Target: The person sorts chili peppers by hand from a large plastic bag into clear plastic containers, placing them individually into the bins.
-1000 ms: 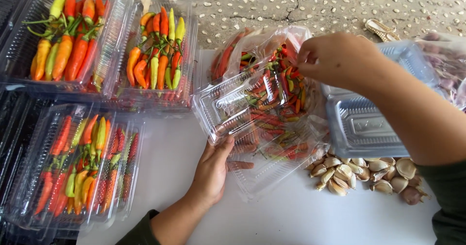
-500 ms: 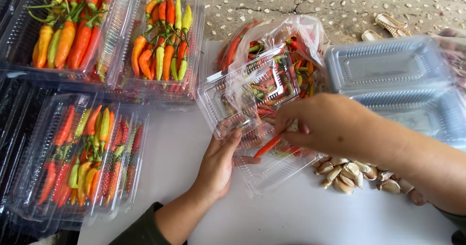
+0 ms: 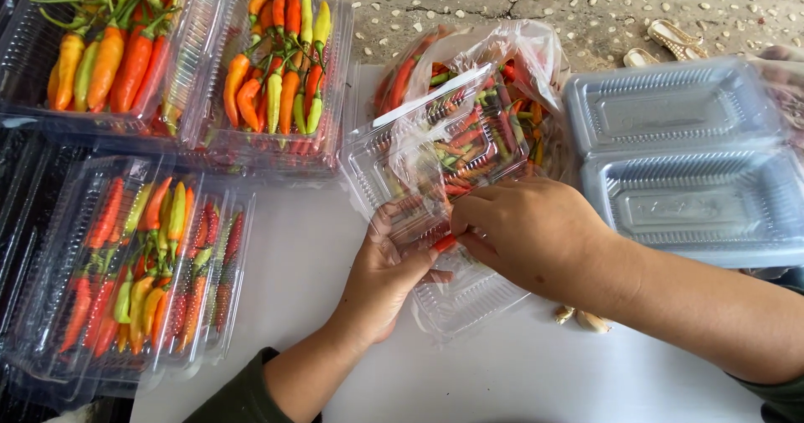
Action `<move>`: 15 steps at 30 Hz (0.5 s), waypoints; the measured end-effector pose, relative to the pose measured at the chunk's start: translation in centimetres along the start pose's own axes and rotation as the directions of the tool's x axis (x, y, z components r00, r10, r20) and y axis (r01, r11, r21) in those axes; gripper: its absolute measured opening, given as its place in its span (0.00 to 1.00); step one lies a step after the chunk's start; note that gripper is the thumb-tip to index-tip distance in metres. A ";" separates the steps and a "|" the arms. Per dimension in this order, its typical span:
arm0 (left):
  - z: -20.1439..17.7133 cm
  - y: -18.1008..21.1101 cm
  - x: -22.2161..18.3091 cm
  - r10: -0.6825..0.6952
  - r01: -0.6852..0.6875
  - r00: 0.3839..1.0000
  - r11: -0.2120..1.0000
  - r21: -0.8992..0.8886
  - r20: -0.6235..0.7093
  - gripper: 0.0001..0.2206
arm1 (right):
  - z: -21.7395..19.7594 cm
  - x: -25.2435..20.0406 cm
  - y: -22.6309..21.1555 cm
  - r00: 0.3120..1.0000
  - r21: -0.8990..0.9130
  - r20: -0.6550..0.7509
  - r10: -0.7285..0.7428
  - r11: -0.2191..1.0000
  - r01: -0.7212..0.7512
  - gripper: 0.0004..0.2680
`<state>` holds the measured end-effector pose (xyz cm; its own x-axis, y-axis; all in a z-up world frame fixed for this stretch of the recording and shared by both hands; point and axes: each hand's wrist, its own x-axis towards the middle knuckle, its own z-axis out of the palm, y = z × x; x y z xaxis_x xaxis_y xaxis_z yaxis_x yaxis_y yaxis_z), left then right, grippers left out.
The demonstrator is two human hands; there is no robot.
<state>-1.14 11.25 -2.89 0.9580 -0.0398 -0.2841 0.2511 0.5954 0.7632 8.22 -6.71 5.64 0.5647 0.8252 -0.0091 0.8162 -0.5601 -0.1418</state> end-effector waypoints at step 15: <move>0.0 -0.6 0.3 -0.044 0.047 0.996 0.998 0.034 -0.073 0.27 | -11.7 1.8 3.1 0.581 -0.330 0.361 0.729 0.683 -0.652 0.12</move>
<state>-0.98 10.84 -3.45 0.9332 -0.0074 -0.3594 0.3003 0.5656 0.7681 13.18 -7.80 16.78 0.8793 0.0974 -0.4662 0.2297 -0.9443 0.2358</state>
